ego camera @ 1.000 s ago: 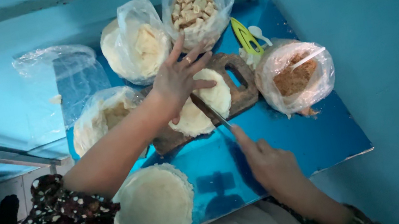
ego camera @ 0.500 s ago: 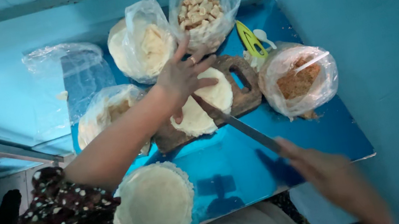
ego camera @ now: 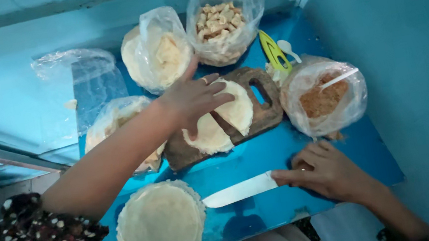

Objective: The person sits at a small blue table and handles round flat dough discs, lifting, stacking and pressing them together by hand. They then place a stack on a wooden cutting board and use a knife to cut through the dough pieces, with plastic bags of other ingredients nearby.

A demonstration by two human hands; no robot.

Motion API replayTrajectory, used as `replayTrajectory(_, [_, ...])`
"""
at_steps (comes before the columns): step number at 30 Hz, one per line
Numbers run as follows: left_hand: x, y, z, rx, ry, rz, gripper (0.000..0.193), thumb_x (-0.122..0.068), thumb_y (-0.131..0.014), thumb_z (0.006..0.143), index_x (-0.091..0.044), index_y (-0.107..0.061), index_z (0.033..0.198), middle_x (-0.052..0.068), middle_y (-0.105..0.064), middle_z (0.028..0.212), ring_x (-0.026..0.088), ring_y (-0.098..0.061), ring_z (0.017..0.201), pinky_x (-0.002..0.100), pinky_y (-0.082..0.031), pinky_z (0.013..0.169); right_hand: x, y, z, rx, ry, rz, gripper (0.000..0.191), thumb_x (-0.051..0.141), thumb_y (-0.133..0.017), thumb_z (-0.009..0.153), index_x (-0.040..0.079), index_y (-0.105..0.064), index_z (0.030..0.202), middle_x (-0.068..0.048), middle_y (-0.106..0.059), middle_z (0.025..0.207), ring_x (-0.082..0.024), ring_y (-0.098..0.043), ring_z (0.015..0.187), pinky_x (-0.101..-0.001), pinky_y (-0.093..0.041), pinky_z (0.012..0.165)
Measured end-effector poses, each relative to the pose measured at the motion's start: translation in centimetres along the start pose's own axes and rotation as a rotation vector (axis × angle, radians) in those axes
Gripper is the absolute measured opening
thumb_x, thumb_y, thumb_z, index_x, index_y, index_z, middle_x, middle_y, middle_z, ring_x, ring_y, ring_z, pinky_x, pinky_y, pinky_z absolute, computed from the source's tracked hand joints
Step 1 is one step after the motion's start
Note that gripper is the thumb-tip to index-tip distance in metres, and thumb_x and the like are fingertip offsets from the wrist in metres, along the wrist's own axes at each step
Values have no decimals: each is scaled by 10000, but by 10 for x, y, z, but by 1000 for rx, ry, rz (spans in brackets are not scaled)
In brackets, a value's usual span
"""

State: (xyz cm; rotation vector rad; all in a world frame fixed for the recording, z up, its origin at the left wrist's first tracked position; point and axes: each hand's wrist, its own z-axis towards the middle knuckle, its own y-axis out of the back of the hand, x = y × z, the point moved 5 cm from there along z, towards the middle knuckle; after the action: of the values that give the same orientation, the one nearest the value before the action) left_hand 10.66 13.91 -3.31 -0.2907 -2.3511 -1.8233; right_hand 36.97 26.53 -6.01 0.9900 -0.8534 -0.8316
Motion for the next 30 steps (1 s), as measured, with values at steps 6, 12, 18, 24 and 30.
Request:
replayTrajectory(6, [14, 15, -23, -206, 151, -254, 854, -200, -894, 595, -223, -540, 1372, 54, -501, 1488, 264, -444, 1373, 739, -96, 1115, 12, 28, 22, 67, 69, -44, 534, 301, -735, 801, 309, -652, 1329, -20, -647, 1086, -235, -620, 994, -432, -449, 845])
replayTrajectory(12, [31, 21, -44, -453, 372, -358, 243, -172, -756, 823, -105, -683, 1045, 122, -656, 1063, 372, -678, 951, 542, -493, 869, -2, 41, 84, -144, 197, -291, 470, 253, -660, 813, 49, -622, 1235, -116, -662, 1178, -289, -629, 1080, -524, -514, 963])
replayTrajectory(18, [25, 6, -77, -633, 477, -570, 164, -184, -749, 874, -48, -694, 946, 167, -665, 954, 418, -666, 886, 526, -521, 723, -21, -1, 126, 41, 240, -463, 321, 163, -613, 829, 69, -672, 1130, -63, -625, 953, -262, -656, 955, -421, -541, 697])
replayTrajectory(24, [27, -6, -88, -746, 532, -798, 141, -148, -762, 834, -28, -744, 905, 200, -715, 862, 401, -702, 829, 475, -547, 730, -27, 15, 136, 100, 121, -254, 270, 223, -727, 809, 151, -680, 1065, -30, -645, 987, -250, -656, 978, -426, -551, 673])
replayTrajectory(30, [28, -12, -94, -774, 635, -935, 179, -161, -768, 843, -23, -761, 957, 191, -748, 859, 334, -750, 794, 417, -578, 703, 26, 16, 137, -128, 330, -237, 620, 388, -771, 667, 113, -635, 1207, -86, -653, 1117, -283, -649, 999, -440, -549, 774])
